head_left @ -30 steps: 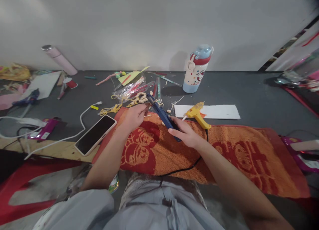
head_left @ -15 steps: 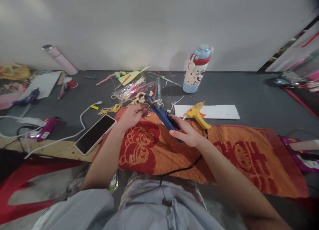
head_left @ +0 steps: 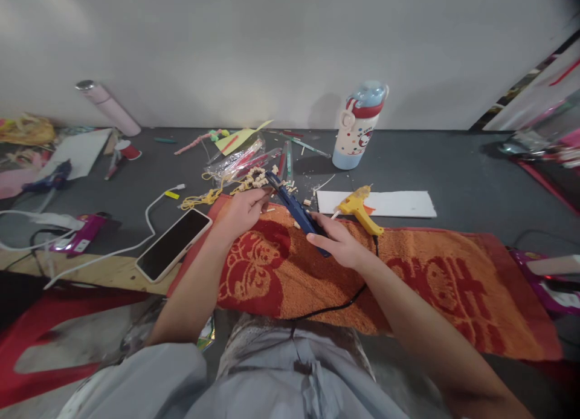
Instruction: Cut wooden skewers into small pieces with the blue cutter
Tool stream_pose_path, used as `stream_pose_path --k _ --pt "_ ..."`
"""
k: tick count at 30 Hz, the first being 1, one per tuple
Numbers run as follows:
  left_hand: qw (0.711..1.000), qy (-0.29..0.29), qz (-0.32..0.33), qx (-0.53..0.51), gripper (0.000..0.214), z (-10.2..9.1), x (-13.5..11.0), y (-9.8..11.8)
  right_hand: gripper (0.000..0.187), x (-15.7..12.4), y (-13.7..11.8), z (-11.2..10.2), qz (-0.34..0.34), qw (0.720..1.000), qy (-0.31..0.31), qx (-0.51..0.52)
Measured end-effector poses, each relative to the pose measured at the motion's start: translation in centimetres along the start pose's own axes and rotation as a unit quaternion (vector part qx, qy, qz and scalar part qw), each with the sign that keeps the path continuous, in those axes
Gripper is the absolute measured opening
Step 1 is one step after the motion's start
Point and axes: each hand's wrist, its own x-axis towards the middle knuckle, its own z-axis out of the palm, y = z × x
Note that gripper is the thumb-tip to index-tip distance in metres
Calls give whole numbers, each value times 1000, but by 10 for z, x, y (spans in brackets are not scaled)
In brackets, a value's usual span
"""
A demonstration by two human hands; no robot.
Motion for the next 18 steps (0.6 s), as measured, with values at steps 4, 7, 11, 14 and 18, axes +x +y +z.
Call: stream_pose_path --k 4,7,11,14,18 --pt "997 15 13 77 25 7 0 -2 49 1 1 3 9 1000 21 2" --pt "990 53 -1 132 24 11 0 2 46 2 0 6 16 999 45 6" --pt "976 164 32 140 26 15 -4 14 40 4 -2 7 39 996 79 26" --pt "988 124 47 82 27 24 -11 28 40 4 -2 8 31 995 90 39" --pt "989 -6 -69 -132 37 45 -16 47 42 3 -1 13 -2 995 89 40"
